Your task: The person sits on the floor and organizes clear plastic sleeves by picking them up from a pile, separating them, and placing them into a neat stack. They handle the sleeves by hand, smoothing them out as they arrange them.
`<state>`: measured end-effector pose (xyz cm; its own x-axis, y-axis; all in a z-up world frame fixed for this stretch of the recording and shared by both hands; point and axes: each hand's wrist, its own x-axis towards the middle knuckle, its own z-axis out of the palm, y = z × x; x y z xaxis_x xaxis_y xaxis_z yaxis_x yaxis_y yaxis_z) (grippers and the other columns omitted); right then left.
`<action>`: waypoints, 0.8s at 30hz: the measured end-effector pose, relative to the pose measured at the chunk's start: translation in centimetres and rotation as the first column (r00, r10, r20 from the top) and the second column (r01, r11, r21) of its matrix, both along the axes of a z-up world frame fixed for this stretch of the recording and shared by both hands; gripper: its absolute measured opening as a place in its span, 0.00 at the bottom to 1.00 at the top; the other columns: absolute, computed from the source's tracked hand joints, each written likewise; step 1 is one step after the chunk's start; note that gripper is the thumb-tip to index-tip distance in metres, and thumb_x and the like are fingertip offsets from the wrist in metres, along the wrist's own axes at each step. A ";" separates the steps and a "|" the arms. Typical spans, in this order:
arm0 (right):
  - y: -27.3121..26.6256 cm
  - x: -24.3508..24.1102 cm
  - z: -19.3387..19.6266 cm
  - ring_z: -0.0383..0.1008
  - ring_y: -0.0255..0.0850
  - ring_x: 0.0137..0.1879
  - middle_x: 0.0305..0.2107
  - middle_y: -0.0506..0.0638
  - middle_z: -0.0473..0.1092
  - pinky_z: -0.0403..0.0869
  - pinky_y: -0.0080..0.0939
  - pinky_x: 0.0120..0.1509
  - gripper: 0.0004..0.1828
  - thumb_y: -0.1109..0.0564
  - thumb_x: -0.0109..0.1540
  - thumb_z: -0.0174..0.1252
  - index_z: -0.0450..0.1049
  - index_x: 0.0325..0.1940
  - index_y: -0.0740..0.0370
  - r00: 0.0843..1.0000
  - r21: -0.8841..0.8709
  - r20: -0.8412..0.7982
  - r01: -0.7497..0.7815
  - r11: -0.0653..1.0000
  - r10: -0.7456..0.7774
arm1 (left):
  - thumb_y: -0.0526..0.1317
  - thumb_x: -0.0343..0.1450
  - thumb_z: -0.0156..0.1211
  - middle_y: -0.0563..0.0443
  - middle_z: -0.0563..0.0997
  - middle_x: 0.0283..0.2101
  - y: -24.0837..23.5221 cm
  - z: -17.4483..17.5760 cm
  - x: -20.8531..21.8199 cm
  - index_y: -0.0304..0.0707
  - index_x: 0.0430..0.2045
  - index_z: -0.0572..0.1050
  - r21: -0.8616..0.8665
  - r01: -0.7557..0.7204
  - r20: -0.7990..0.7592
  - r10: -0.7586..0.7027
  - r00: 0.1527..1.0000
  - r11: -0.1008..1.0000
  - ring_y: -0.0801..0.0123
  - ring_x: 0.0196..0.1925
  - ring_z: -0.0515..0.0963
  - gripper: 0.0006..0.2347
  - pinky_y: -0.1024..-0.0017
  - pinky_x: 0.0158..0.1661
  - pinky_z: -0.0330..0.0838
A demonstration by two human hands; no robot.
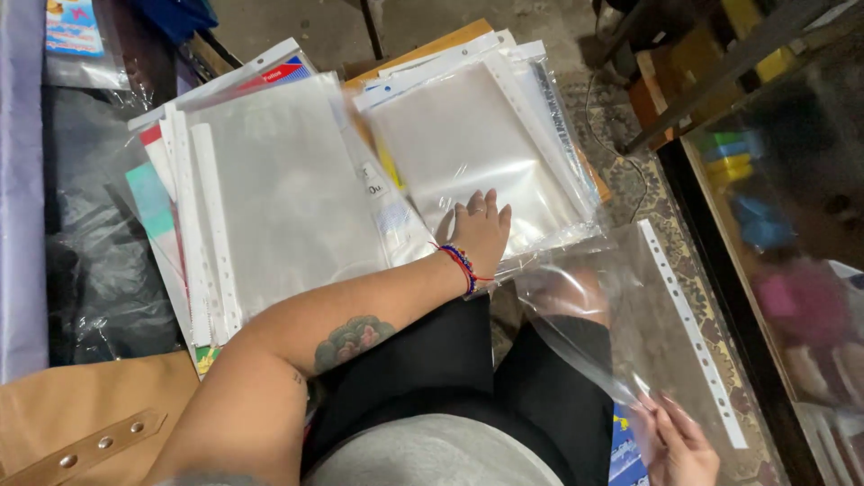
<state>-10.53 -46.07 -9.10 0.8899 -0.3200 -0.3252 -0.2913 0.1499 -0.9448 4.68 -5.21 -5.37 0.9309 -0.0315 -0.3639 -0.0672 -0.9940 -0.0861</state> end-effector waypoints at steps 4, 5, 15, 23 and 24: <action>-2.2 -2.1 1.8 0.75 0.48 0.53 0.52 0.68 0.72 0.72 0.36 0.68 0.21 0.71 0.70 0.51 0.66 0.67 0.83 0.946 -0.383 0.146 -0.216 0.898 0.290 | 0.40 0.71 0.55 0.27 0.55 0.74 -0.2 -8.4 0.1 0.35 0.75 0.46 0.668 0.153 0.072 -0.268 0.961 0.728 0.42 0.73 0.60 0.35 0.49 0.63 0.61; -2.3 -2.6 2.4 0.76 0.46 0.52 0.52 0.69 0.73 0.71 0.34 0.66 0.22 0.74 0.69 0.52 0.67 0.68 0.86 0.871 -0.639 0.210 -0.222 0.737 0.444 | 0.35 0.74 0.51 0.31 0.61 0.73 -0.1 -12.0 0.0 0.33 0.75 0.46 0.984 0.161 -0.107 -0.470 0.876 0.075 0.50 0.73 0.65 0.32 0.59 0.63 0.64; -16.6 -0.2 -3.8 0.74 0.62 0.60 0.61 0.69 0.71 0.68 0.37 0.41 0.30 0.68 0.68 0.45 0.63 0.77 0.69 0.866 -0.165 -0.221 -0.488 0.857 0.450 | 0.23 0.48 0.60 0.56 0.78 0.26 0.9 1.7 1.0 0.50 0.17 0.76 -0.232 0.083 0.088 -0.064 0.994 0.969 0.55 0.29 0.81 0.14 0.65 0.29 0.69; -8.5 3.3 1.5 0.62 0.37 0.16 0.48 0.63 0.75 0.60 0.27 0.18 0.31 0.57 0.63 0.55 0.68 0.70 0.69 0.816 0.070 -0.346 -0.469 0.880 0.463 | 0.20 0.53 0.52 0.49 0.70 0.21 2.0 3.9 0.4 0.38 0.32 0.63 -0.369 0.252 0.330 -0.128 0.935 0.894 0.52 0.18 0.70 0.18 0.58 0.18 0.58; -8.1 3.7 1.2 0.62 0.37 0.16 0.48 0.63 0.75 0.60 0.27 0.18 0.31 0.57 0.63 0.55 0.68 0.70 0.69 0.817 0.069 -0.342 -0.471 0.879 0.465 | 0.20 0.53 0.52 0.49 0.70 0.21 1.9 3.0 0.1 0.38 0.32 0.63 -0.367 0.253 0.334 -0.126 0.934 0.895 0.52 0.18 0.70 0.18 0.58 0.18 0.58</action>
<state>-6.78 -54.16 -7.86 0.7695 0.0981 -0.6310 -0.6229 -0.1025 -0.7756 4.77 -3.32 -2.36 0.9535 -0.3013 0.0069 -0.2920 -0.9182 0.2677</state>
